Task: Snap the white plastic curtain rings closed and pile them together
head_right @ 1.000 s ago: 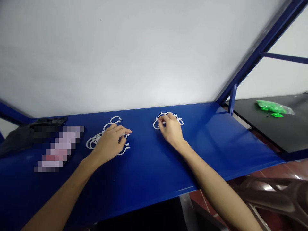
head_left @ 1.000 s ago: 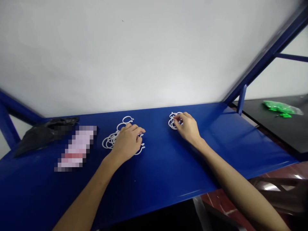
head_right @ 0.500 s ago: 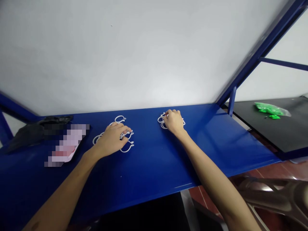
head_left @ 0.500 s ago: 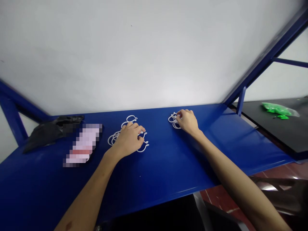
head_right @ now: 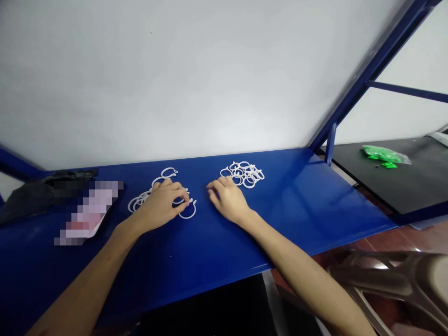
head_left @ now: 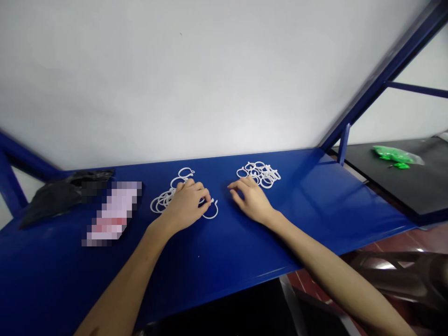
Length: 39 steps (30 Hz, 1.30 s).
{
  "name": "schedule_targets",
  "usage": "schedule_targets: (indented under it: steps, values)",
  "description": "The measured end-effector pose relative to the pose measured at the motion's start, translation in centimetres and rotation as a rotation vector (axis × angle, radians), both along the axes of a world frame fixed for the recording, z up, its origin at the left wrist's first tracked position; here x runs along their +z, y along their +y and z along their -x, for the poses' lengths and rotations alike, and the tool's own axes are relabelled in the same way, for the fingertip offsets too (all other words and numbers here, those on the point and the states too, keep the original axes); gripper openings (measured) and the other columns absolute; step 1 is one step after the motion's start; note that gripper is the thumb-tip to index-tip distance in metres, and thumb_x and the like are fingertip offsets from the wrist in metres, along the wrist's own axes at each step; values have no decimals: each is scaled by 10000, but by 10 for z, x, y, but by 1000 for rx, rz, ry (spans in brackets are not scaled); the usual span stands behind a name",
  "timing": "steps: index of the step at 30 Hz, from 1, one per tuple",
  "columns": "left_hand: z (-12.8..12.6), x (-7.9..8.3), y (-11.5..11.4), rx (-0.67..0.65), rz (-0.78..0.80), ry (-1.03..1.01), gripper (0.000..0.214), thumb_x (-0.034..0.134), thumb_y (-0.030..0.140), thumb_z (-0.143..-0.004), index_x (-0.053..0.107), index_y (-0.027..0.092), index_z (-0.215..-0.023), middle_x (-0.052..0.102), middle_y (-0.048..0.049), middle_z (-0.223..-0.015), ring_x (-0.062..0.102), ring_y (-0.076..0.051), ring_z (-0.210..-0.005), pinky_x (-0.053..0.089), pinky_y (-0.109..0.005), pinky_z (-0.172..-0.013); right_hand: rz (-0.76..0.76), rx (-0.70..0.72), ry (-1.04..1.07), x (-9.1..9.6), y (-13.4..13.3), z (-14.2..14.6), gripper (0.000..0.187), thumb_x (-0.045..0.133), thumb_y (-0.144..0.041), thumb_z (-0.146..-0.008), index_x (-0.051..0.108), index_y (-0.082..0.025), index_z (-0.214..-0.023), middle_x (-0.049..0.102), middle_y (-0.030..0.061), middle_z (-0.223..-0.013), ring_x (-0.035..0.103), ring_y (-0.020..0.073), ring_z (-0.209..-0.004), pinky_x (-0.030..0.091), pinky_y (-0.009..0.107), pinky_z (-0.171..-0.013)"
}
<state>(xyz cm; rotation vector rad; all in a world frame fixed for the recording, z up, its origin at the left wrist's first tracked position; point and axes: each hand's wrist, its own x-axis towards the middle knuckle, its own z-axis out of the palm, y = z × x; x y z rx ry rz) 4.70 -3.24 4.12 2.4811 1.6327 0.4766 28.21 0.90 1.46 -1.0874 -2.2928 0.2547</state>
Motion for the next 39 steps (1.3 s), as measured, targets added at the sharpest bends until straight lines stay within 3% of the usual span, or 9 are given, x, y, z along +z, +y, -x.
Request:
schedule_targets:
  steps: [5,8,11,17,22,26,34,39]
  values:
    - [-13,2,1,124,-44,-202,107,565,221,-881,598,214,-780,687,-11,-772,601,-210,-813,436,-381,-827,270,83,227,10,-20,17,271,518,-424,-1004,615,-199,-1118,711,39,-906,645,178,-831,501,333,-795]
    - [-20,1,0,227,-90,-328,59,598,228,-872,584,214,-817,696,-2,-743,642,-191,-746,471,-330,-740,422,102,368,12,-23,21,259,580,-421,-963,589,-197,-1093,708,5,-815,642,143,-694,497,291,-698]
    - [-26,-2,-2,254,-131,-412,16,616,230,-879,607,218,-886,707,19,-715,663,-174,-693,488,-310,-718,479,113,474,9,-22,22,191,600,-370,-940,583,-201,-1026,697,-9,-768,641,136,-661,498,277,-667]
    - [-32,-5,-5,205,-172,-467,104,594,284,-923,643,235,-1000,727,31,-704,681,-173,-680,511,-310,-730,330,90,469,6,-21,21,217,533,-282,-967,563,-203,-1166,664,-17,-772,624,134,-668,492,265,-655]
    - [-31,-16,-3,131,-198,-425,115,560,259,-945,643,240,-1022,729,14,-764,686,-187,-758,517,-325,-763,231,123,444,5,-22,20,106,521,-290,-991,596,-215,-995,709,18,-859,667,150,-755,510,279,-733]
    - [-30,-22,-4,100,-229,-382,127,534,242,-958,644,241,-1022,713,-5,-815,668,-196,-809,512,-343,-790,192,165,396,5,-23,18,148,499,-280,-1011,578,-216,-902,715,35,-906,675,162,-812,510,288,-770]
    - [-37,-20,-14,52,-243,-283,198,442,260,-996,602,212,-891,683,-47,-863,634,-213,-843,499,-361,-780,91,215,228,5,-23,8,150,465,-263,-1027,597,-208,-981,688,57,-926,651,170,-837,513,287,-757]
    - [-25,-19,-3,74,-231,-176,236,477,356,-999,644,228,-1105,720,-67,-1017,605,-237,-980,465,-399,-896,50,76,195,12,-14,8,132,502,-265,-1006,616,-219,-957,676,64,-957,649,187,-858,515,315,-770]
